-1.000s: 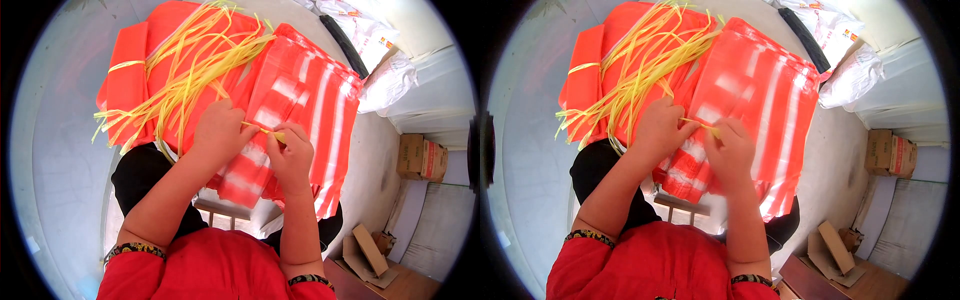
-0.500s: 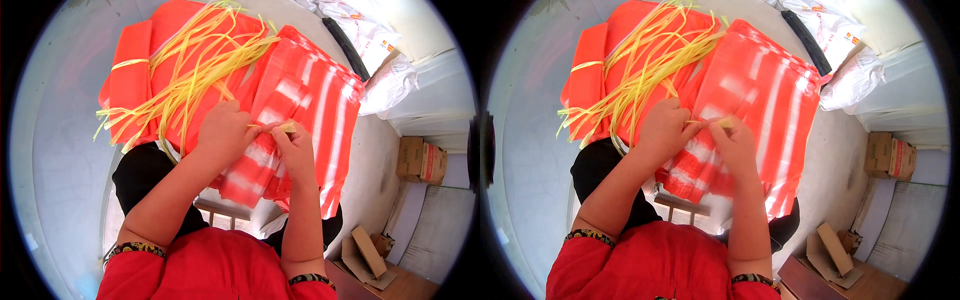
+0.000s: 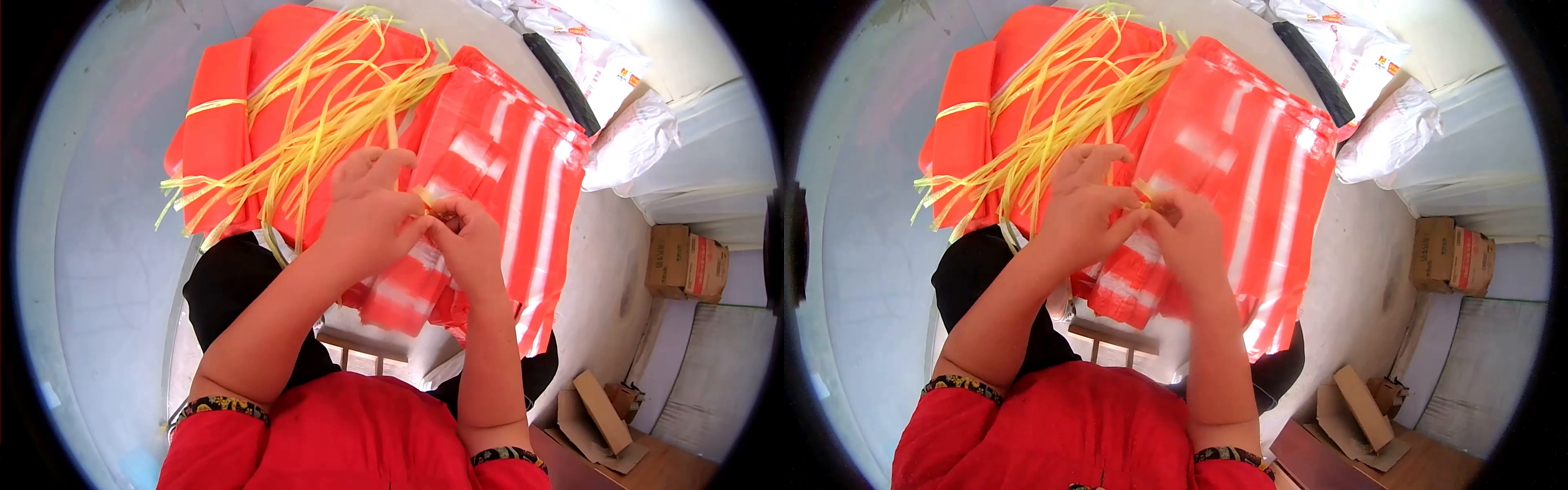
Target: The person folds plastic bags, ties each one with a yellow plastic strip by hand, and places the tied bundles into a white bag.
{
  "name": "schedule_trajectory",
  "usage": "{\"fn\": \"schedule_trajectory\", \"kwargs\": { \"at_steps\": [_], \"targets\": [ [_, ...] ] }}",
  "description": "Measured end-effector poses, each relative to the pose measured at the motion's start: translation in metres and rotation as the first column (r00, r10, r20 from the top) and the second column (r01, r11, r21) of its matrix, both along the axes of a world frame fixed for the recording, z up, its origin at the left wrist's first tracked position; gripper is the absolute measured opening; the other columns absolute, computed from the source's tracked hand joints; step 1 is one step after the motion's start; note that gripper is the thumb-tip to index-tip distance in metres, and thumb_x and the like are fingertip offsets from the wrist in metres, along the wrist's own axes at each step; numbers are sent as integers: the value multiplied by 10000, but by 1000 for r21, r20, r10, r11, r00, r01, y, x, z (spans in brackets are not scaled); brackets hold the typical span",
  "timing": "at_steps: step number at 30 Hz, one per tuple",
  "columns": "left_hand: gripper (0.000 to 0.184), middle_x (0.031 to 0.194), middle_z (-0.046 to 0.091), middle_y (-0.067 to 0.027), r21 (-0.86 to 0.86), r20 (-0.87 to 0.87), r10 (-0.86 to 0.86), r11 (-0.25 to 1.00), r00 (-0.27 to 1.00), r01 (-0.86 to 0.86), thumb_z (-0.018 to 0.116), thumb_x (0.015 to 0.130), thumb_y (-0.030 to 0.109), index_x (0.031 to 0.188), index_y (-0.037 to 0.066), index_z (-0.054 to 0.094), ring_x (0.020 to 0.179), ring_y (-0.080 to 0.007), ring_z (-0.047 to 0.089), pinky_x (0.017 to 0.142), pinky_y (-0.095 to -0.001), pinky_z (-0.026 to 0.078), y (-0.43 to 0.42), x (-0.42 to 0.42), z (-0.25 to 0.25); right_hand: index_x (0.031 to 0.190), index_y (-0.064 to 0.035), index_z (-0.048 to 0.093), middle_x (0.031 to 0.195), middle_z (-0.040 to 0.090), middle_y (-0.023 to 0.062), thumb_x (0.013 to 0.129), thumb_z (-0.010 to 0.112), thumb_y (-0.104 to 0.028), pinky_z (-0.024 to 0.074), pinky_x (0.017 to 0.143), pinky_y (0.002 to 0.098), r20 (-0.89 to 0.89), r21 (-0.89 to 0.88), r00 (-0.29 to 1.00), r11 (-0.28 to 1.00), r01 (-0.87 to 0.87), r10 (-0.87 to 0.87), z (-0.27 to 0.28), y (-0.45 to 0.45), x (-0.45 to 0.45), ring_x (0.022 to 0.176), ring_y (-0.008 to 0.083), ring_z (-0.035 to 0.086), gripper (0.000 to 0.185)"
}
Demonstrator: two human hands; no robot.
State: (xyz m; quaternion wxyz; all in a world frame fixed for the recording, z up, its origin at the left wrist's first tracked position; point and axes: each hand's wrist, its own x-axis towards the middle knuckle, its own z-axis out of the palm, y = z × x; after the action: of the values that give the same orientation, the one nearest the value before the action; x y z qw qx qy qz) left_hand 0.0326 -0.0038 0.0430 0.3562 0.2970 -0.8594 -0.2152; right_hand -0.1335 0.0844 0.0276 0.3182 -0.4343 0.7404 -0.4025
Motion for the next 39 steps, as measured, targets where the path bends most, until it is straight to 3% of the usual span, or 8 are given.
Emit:
{"fn": "schedule_trajectory", "kwargs": {
  "at_steps": [4,6,9,11,13,16,28,39],
  "targets": [
    [151,1290,614,-86,2,-35,-141,990,989,141,838,779,214,890,118,801,1243,-308,524,1082,-431,375,-1,-2,-1,1060,-40,726,963,718,166,886,740,-117,568,794,405,-284,-69,958,996,-51,29,11,2,13,889,308,707,190],
    [241,1266,623,-81,253,-223,-218,928,950,273,828,804,200,1031,131,793,1243,-279,533,1080,-421,386,-3,-6,-5,1068,-40,723,968,714,175,923,711,-128,558,806,411,-217,-111,976,993,-29,4,5,4,12,910,324,702,170],
    [392,1217,636,-68,630,-641,-22,556,768,542,796,846,149,1233,125,735,1200,-243,564,1056,-392,424,-10,-7,-6,1084,-35,717,979,713,186,974,667,-140,545,821,421,-148,-73,989,997,10,-20,-1,4,6,933,341,696,161],
    [459,1200,643,-75,711,-665,118,403,738,577,773,868,112,1318,104,689,1150,-238,595,1018,-376,459,-11,-8,-4,1097,-27,713,983,713,191,999,645,-147,538,827,424,-104,-40,994,999,24,-28,-5,4,1,936,345,694,168],
    [489,1201,649,-101,762,-520,84,496,850,417,752,879,80,1358,75,651,1090,-248,629,967,-368,498,-10,-11,-3,1109,-20,708,982,712,193,1017,632,-152,533,828,423,-50,-37,998,999,25,-27,-10,4,-2,930,346,693,179],
    [369,1154,669,-128,332,-154,-151,923,976,195,744,888,76,1252,49,695,1000,-283,662,873,-359,535,-3,-15,-19,1117,-10,703,983,712,190,1013,636,-147,536,819,413,-38,-72,999,997,19,-22,-11,4,-3,921,335,695,184],
    [138,886,637,-135,620,-110,-48,777,993,107,740,901,119,947,-6,706,795,-265,656,720,-368,523,1,-21,-22,1214,-45,586,984,666,44,946,678,1,510,719,262,342,-178,938,984,12,51,-12,12,-9,811,98,622,287],
    [109,937,644,-176,392,34,-163,910,986,137,649,944,120,960,12,648,898,-378,655,761,-444,518,2,-17,-21,1257,-46,682,1094,664,100,916,665,22,552,802,303,-29,-157,999,987,14,-18,-2,10,6,921,180,662,348]
  ]
}}
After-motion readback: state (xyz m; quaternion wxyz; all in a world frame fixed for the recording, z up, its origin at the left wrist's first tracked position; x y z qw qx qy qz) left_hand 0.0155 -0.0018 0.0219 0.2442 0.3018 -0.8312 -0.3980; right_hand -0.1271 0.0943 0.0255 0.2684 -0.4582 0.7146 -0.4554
